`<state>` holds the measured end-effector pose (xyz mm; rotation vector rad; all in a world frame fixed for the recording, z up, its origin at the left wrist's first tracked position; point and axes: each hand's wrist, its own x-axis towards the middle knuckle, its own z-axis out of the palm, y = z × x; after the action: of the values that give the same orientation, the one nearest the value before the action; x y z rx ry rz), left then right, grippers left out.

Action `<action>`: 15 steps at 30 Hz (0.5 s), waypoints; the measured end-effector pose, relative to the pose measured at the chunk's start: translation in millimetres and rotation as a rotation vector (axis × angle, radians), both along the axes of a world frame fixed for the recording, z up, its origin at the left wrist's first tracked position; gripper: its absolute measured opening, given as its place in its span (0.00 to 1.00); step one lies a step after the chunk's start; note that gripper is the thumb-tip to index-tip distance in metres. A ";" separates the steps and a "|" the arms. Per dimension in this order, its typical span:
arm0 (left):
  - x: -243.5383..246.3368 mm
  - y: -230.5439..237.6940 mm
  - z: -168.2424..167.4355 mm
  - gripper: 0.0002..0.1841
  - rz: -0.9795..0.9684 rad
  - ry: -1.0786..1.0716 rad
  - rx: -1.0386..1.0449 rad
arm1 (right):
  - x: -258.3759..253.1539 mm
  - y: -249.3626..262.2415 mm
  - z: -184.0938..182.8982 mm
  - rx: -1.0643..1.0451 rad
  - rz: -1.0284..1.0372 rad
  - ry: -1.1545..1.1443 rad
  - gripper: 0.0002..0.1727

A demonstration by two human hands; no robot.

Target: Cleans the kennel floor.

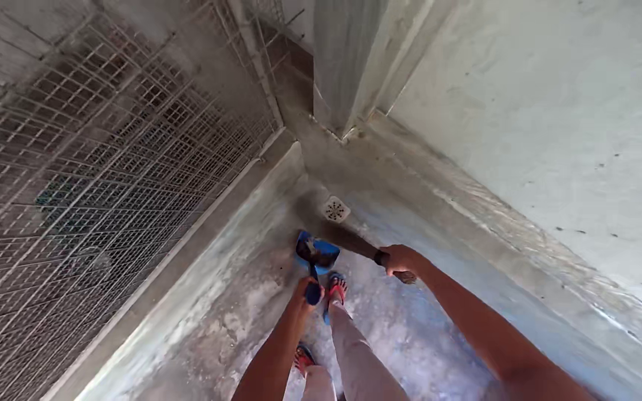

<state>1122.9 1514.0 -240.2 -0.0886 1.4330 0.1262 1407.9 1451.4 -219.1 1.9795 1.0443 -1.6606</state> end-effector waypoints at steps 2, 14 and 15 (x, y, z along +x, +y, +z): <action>4.0 -3.0 -0.2 0.04 -0.031 0.002 -0.005 | -19.1 0.0 -35.5 0.016 -0.088 -0.045 0.48; -62.2 -65.2 23.5 0.09 -0.651 -0.146 0.099 | -136.5 -165.8 26.5 -0.028 -0.318 0.134 0.52; -69.1 -72.5 27.8 0.10 -0.729 -0.159 0.113 | -135.7 -191.9 47.9 -0.015 -0.394 0.132 0.52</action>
<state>1053.9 1441.5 -212.4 0.5045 1.2201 -0.3914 1272.2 1259.5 -171.2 2.1971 0.7083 -2.0140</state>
